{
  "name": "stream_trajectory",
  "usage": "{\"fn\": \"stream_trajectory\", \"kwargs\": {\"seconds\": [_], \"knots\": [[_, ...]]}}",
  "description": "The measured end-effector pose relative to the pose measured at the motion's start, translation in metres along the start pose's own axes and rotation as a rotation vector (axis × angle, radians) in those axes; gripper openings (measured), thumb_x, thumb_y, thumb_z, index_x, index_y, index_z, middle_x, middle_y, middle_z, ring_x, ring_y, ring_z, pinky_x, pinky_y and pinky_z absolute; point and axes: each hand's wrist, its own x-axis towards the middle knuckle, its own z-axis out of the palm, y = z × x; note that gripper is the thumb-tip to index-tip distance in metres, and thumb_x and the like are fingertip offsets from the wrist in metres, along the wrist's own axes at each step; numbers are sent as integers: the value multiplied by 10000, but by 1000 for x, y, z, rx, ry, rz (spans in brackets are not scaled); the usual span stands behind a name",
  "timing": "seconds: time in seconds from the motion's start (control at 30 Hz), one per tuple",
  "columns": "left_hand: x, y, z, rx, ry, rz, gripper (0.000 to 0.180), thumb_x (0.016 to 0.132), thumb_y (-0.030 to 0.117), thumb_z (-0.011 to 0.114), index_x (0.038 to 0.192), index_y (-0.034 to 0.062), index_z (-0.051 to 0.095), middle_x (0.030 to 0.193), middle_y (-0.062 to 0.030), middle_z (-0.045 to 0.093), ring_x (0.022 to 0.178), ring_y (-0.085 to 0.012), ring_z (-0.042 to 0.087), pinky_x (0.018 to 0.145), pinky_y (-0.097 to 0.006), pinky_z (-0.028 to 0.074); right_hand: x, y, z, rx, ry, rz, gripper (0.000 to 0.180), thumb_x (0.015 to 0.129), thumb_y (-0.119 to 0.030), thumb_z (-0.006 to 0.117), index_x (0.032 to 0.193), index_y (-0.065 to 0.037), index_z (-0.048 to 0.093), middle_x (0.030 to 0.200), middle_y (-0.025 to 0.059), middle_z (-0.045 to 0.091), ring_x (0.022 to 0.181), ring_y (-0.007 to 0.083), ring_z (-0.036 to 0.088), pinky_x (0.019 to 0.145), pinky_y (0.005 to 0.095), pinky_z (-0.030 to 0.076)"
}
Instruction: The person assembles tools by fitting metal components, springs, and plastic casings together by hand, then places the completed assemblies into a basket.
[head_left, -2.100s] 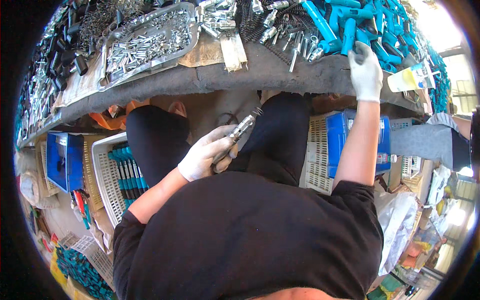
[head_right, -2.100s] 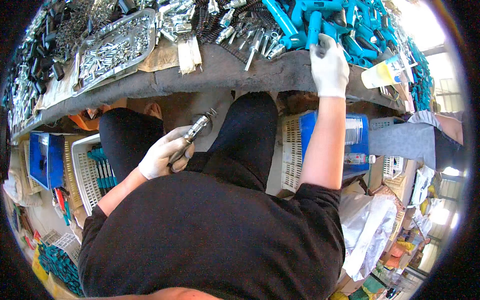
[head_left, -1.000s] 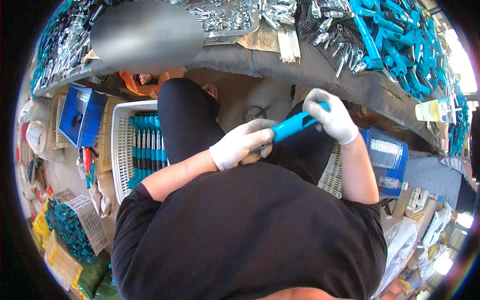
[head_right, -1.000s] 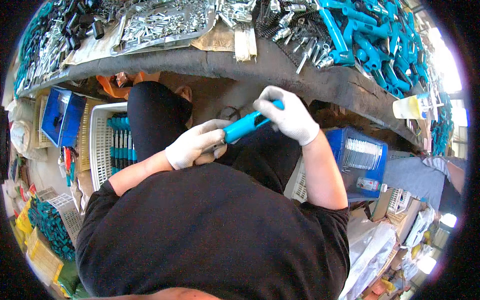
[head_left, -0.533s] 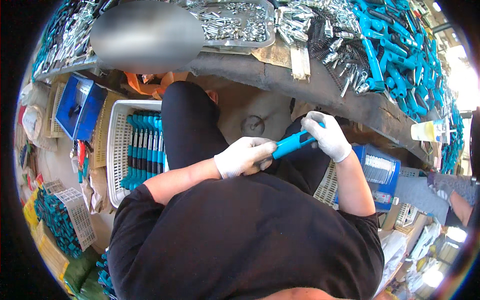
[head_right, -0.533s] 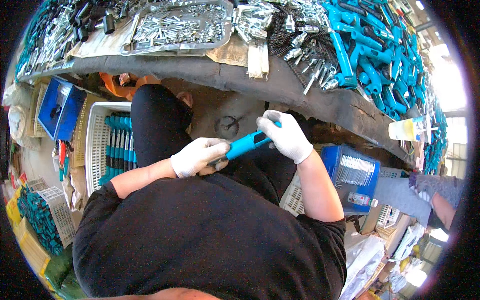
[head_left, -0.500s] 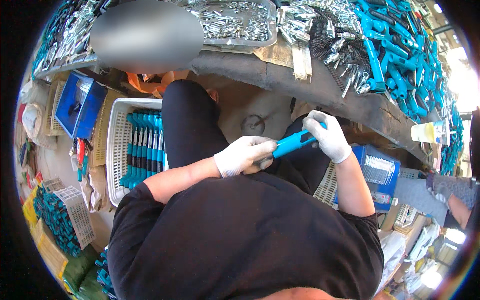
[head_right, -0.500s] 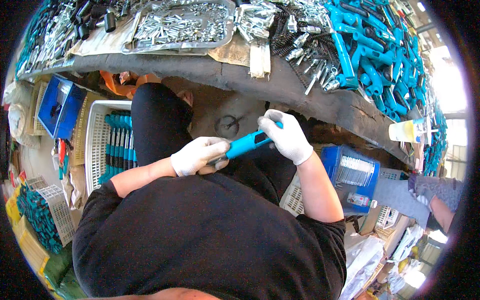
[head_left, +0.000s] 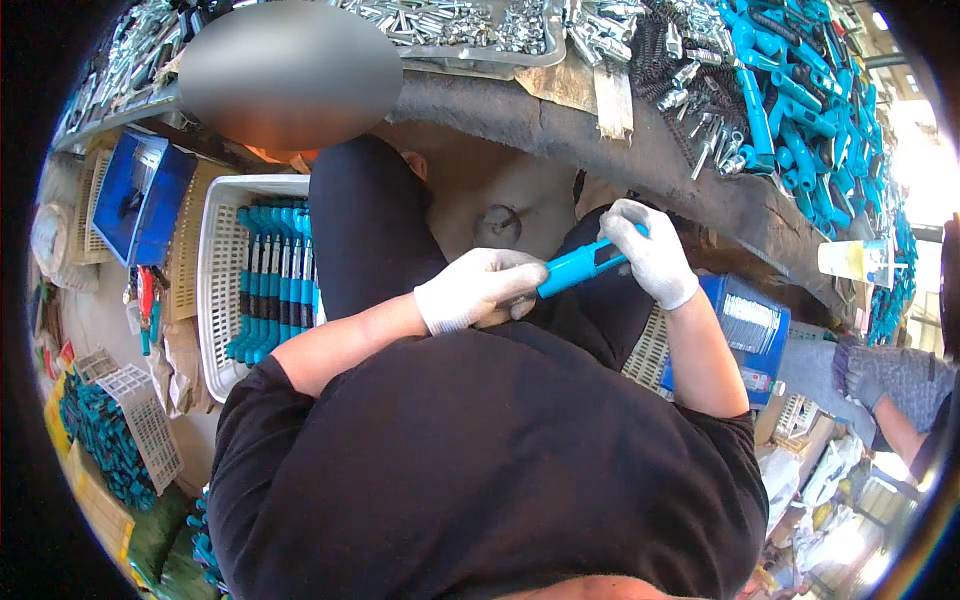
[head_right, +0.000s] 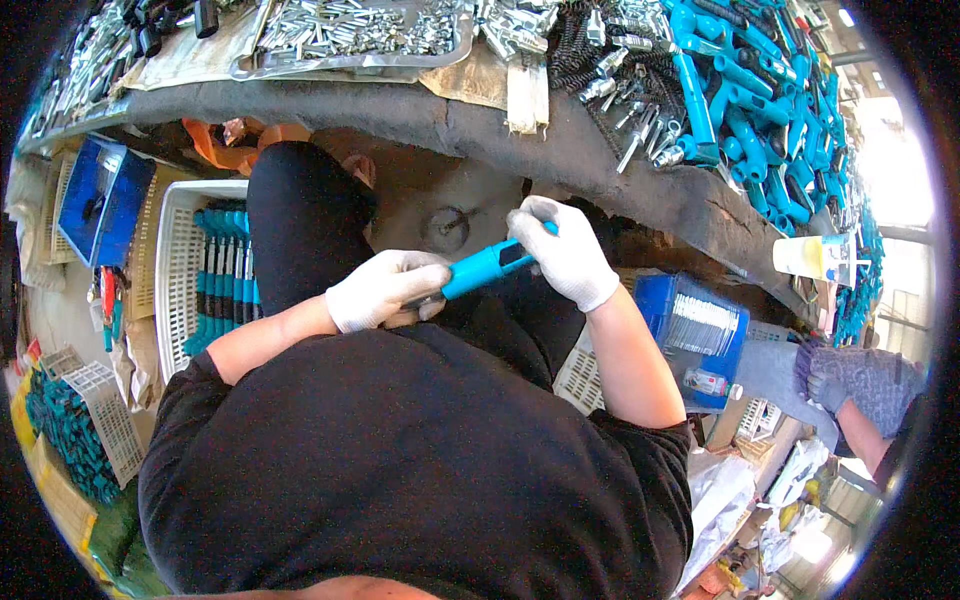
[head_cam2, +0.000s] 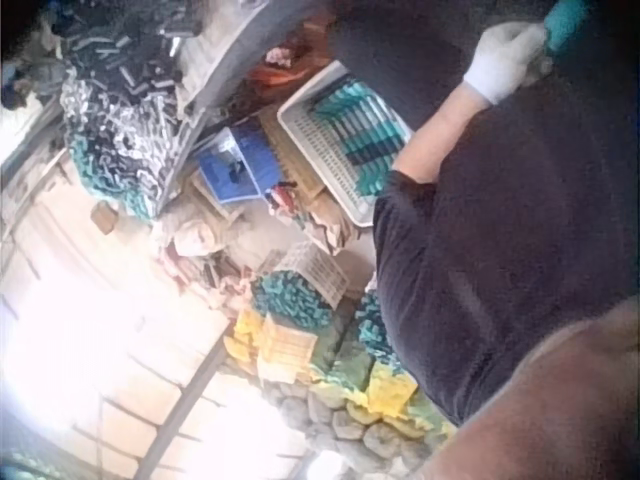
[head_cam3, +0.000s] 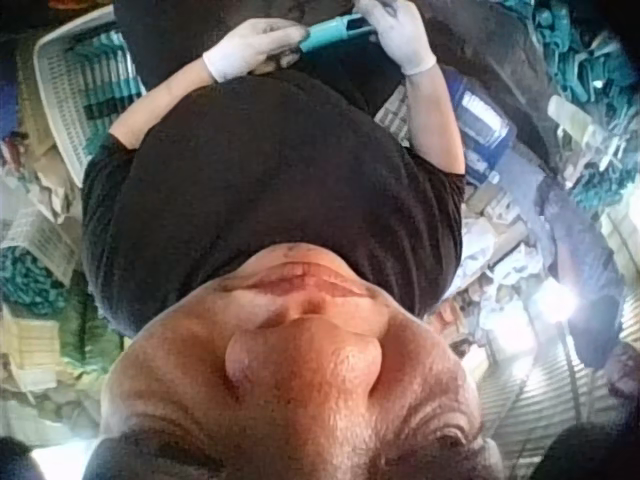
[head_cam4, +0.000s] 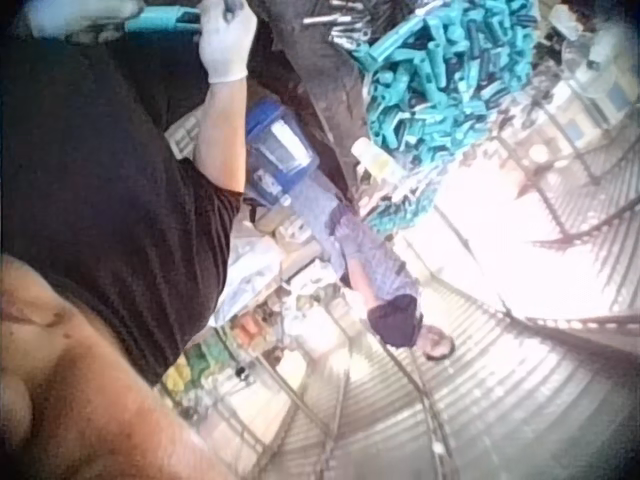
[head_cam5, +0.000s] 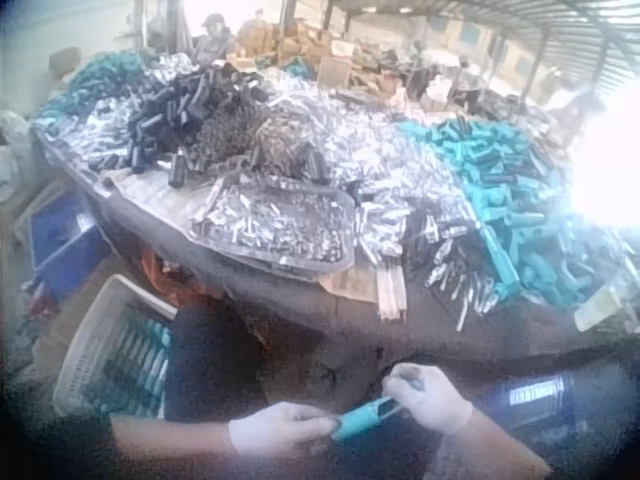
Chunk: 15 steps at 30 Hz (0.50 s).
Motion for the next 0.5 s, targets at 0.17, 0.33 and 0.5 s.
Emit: {"fn": "stream_trajectory", "kwargs": {"seconds": [0.17,0.33,0.5], "knots": [[2,-2,0,-54,58,-39,413,956,446,452,780,88,557,638,21,528,445,-44,367,419,-220,269,1,7,19,79,52,-118,250,919,-243,550,798,-26,569,686,-3,517,657,64,473,597,245,407],[2,-2,2,-43,93,-40,452,985,473,389,869,82,585,663,10,547,463,-56,382,429,-223,281,9,4,31,67,2,-160,236,946,-222,520,834,-21,573,734,8,541,700,75,491,641,248,415],[2,-8,-9,-137,-24,51,400,984,435,425,1036,65,568,782,-19,592,508,-52,415,458,-207,313,15,5,52,95,8,-209,242,949,-211,502,840,-4,565,710,44,536,684,106,493,648,279,423]]}}
